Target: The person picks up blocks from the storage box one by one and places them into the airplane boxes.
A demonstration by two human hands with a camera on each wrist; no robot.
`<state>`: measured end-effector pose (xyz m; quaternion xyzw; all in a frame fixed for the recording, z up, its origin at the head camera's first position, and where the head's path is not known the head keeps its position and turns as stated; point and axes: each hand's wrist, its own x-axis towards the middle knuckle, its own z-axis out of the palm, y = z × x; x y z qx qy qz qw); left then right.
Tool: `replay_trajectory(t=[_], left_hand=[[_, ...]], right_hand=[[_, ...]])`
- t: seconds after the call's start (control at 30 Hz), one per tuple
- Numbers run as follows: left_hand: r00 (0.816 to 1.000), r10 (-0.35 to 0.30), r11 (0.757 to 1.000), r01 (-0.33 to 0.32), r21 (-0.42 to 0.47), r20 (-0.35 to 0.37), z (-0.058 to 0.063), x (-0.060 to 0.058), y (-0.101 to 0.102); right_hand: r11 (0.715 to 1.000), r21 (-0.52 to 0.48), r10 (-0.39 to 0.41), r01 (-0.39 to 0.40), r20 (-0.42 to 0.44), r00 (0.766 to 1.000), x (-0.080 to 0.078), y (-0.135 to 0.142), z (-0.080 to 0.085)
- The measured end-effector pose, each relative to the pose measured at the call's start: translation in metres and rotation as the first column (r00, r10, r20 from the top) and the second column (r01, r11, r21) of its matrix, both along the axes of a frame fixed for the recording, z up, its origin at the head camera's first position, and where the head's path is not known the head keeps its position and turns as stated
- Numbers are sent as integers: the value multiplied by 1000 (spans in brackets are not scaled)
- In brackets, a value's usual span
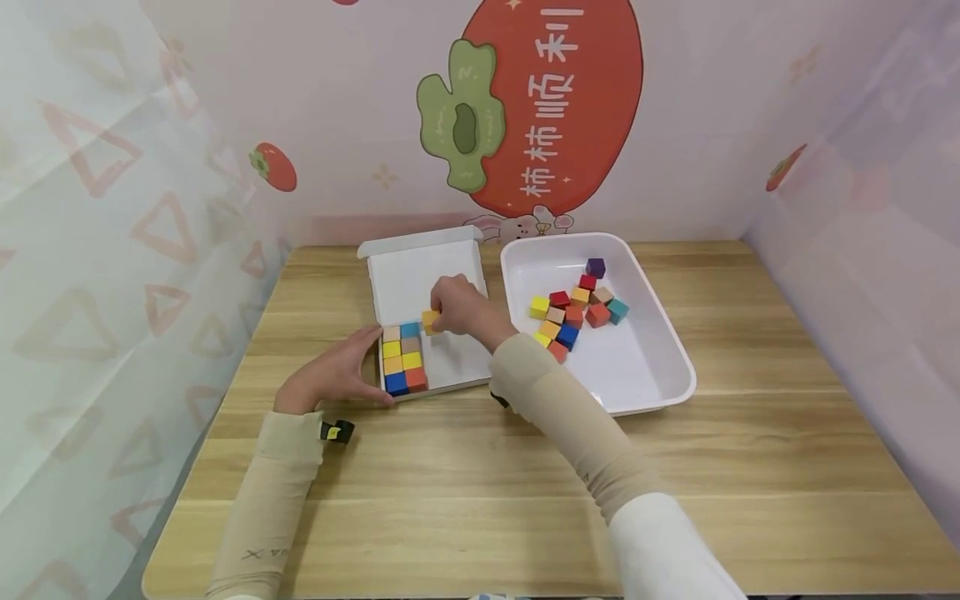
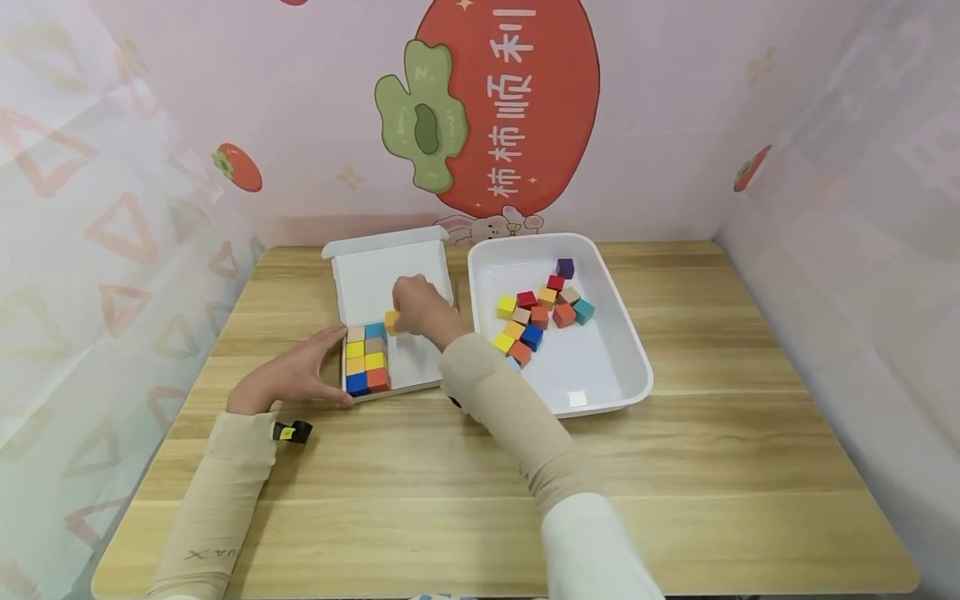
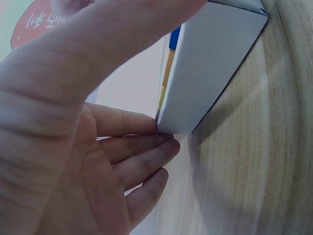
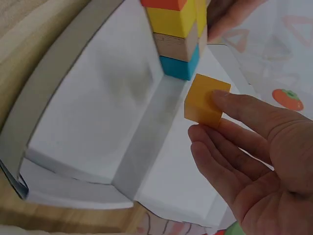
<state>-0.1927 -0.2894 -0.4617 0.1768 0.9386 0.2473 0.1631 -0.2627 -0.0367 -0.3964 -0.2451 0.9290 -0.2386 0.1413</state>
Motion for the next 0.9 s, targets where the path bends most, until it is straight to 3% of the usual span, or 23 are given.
replay_trajectory(t=[0.23,0.47,0.67,0.9], left_hand=[[1000,2,1000,-2,6,4,-1,2,0],[1000,7,1000,-7,2,9,1,1,1],[1000,2,1000,-2,3,-2,0,2,0],[1000,-8,1000,8,-5,-14,0,1,1]], right_hand=[[998,26,-57,57,6,998,2,-11,-26],[996,0,-94,94,-58,994,4,-18,-41],[993,-26,-118,116,-88,989,5,-22,-47],[988,-7,-153,153,-101,983,10,-18,-38]])
